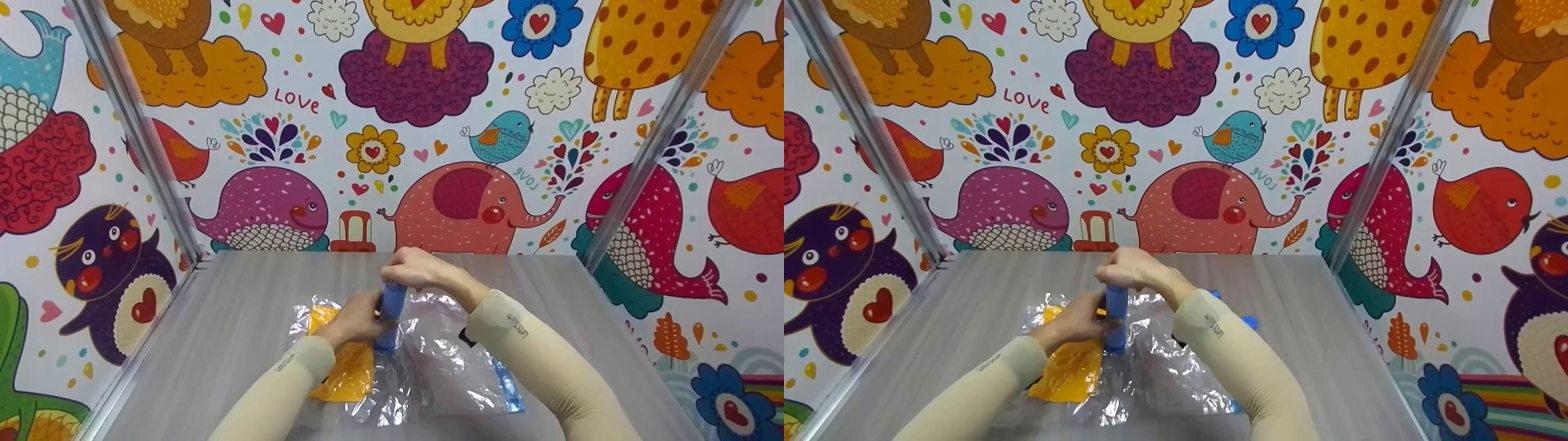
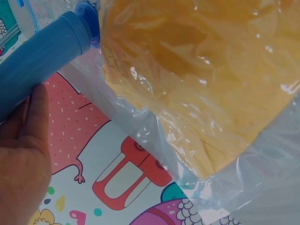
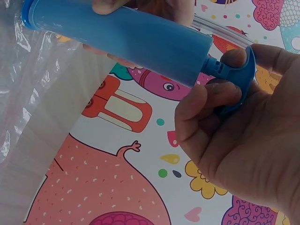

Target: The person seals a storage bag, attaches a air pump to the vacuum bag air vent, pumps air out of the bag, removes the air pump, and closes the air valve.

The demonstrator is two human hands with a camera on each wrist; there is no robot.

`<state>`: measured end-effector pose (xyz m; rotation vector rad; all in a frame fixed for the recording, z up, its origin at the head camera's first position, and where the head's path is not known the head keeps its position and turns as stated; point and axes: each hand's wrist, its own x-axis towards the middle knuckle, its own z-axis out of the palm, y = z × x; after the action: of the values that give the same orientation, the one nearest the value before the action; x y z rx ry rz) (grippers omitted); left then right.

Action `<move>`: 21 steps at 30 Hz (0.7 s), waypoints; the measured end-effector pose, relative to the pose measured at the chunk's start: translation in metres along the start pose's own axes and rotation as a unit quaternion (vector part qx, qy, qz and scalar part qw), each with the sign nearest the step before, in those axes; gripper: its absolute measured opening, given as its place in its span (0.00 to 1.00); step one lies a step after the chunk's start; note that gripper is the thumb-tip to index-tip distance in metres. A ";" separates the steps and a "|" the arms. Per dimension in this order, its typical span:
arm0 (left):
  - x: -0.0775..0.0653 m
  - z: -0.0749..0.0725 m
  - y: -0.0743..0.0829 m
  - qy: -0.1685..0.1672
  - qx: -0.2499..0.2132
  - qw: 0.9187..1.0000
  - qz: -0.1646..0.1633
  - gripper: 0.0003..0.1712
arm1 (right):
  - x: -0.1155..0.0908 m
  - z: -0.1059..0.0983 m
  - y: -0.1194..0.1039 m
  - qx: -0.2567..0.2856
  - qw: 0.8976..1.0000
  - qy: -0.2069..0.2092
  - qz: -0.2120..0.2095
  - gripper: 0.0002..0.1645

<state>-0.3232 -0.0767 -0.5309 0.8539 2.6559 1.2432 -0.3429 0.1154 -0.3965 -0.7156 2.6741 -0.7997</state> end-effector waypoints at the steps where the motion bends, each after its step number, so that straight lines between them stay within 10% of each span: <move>1: 0.000 0.000 0.000 0.002 0.003 1.000 0.003 0.27 | 0.001 0.000 0.000 -0.010 1.000 0.004 -0.010 0.19; 12: 0.001 0.001 0.006 -0.006 -0.038 0.998 -0.055 0.28 | -0.002 -0.024 -0.011 -0.004 0.994 0.088 -0.070 0.26; 21: 0.002 0.004 0.002 0.001 -0.025 0.999 -0.029 0.23 | -0.021 -0.079 -0.051 -0.022 0.989 0.115 -0.094 0.26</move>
<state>-0.3228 -0.0718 -0.5321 0.7647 2.6203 1.2910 -0.3351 0.1243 -0.3007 -0.9514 2.8673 -0.9218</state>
